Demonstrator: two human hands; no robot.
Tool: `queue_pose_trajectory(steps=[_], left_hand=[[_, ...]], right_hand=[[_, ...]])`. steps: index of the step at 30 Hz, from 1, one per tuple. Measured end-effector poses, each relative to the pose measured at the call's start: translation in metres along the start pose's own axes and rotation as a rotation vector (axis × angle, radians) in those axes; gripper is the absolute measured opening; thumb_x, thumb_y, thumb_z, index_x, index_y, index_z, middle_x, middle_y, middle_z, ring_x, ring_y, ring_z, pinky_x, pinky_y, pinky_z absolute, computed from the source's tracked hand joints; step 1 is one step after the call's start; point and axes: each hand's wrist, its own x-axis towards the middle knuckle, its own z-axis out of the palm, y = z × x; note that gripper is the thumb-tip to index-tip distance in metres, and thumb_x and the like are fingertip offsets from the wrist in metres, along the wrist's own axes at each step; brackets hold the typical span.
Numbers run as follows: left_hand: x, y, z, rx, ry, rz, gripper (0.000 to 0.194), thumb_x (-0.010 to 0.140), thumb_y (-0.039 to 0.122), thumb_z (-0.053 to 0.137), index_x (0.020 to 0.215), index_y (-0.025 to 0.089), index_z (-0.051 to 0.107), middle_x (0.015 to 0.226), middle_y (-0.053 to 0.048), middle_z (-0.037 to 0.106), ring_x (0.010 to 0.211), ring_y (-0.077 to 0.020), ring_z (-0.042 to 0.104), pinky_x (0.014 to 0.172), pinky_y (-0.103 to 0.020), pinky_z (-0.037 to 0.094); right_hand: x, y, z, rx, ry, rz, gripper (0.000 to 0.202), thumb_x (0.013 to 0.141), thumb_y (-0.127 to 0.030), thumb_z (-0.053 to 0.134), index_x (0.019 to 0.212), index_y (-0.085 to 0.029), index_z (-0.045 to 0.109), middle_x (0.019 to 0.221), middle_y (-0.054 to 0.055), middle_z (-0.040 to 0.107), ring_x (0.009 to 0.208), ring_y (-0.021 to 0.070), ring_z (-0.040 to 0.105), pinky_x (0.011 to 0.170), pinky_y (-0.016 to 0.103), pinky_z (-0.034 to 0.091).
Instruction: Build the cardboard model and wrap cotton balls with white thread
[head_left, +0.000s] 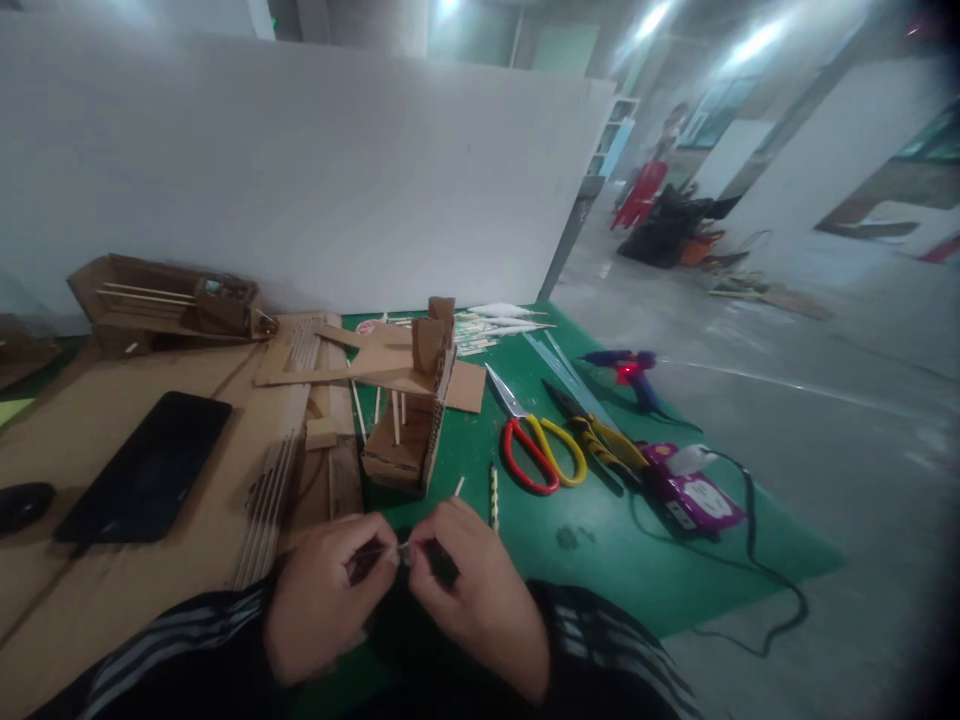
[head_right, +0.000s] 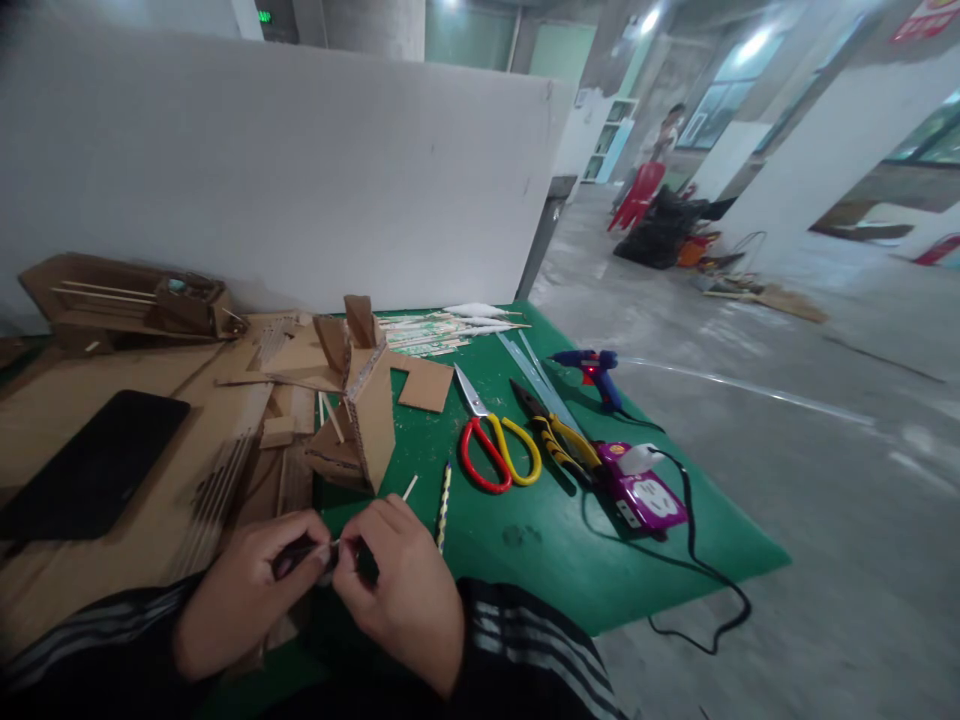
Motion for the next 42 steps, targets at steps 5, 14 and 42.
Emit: queue_pose_trajectory(steps=[5, 14, 42], left_hand=[[0.0000, 0.0010, -0.0006, -0.030, -0.011, -0.014, 0.024, 0.088, 0.031, 0.049, 0.071, 0.020, 0.061, 0.063, 0.003, 0.057, 0.058, -0.0142, 0.050, 0.056, -0.024, 0.033], [0.0004, 0.0026, -0.0009, -0.008, -0.002, -0.012, 0.020, 0.085, 0.026, 0.050, 0.068, 0.020, 0.060, 0.063, 0.003, 0.058, 0.058, -0.0147, 0.051, 0.057, -0.024, 0.035], [-0.0002, -0.0012, 0.0009, 0.032, -0.036, 0.028, 0.016, 0.081, 0.020, 0.050, 0.065, 0.020, 0.051, 0.064, 0.002, 0.054, 0.063, -0.0161, 0.054, 0.060, -0.027, 0.034]], right_hand=[[-0.0008, -0.0042, -0.0043, 0.012, -0.073, 0.086, 0.014, 0.081, -0.008, 0.055, 0.092, -0.017, 0.057, 0.082, 0.003, 0.057, 0.082, 0.0191, 0.053, 0.072, 0.030, 0.041], [0.0008, -0.0020, -0.0023, -0.001, -0.069, 0.025, 0.012, 0.083, -0.006, 0.052, 0.082, -0.018, 0.055, 0.079, 0.002, 0.057, 0.078, 0.0182, 0.050, 0.072, 0.031, 0.040], [0.0015, -0.0035, -0.0054, 0.044, -0.153, -0.027, 0.015, 0.090, -0.008, 0.048, 0.082, -0.019, 0.054, 0.078, 0.002, 0.058, 0.077, 0.0176, 0.050, 0.071, 0.030, 0.040]])
